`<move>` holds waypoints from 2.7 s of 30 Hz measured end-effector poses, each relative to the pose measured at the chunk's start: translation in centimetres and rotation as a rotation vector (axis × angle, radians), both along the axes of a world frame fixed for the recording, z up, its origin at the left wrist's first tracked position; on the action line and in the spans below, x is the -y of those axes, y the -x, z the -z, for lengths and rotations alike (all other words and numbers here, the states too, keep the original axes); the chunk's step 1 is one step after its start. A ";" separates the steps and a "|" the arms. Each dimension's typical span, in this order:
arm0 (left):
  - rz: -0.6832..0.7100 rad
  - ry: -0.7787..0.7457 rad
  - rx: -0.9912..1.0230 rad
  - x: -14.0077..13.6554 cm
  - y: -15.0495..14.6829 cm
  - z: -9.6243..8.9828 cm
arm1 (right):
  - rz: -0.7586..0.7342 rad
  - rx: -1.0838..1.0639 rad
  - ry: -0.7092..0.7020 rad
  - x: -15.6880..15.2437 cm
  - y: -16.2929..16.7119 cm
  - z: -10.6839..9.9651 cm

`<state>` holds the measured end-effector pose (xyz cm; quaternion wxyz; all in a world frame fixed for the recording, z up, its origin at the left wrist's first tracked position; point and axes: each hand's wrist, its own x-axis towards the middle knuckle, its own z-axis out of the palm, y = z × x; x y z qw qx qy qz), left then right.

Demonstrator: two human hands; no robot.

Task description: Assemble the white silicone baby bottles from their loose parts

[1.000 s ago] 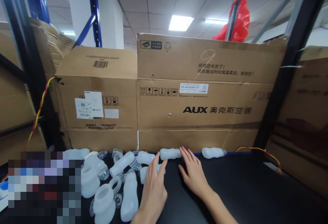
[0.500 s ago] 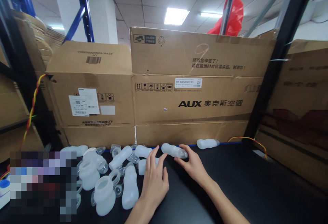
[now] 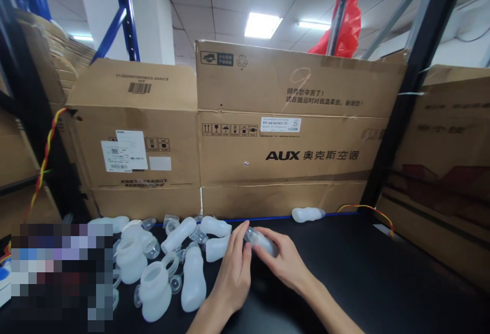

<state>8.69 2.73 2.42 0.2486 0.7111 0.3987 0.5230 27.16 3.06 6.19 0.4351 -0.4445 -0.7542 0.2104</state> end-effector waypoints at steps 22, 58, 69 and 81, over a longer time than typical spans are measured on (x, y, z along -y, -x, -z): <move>-0.414 -0.278 -0.247 -0.6 2.3 -3.2 | 0.102 0.236 -0.108 -0.5 -1.3 0.4; 0.032 -0.272 -0.482 2.0 1.0 -5.4 | 0.141 0.310 -0.455 -0.7 0.7 2.3; -0.175 0.089 -0.139 2.6 -2.1 -5.4 | 0.184 0.401 -0.849 -2.5 -1.3 2.4; 0.512 1.224 0.815 3.0 -5.3 -5.9 | 0.274 0.300 -0.893 -4.0 -2.1 3.3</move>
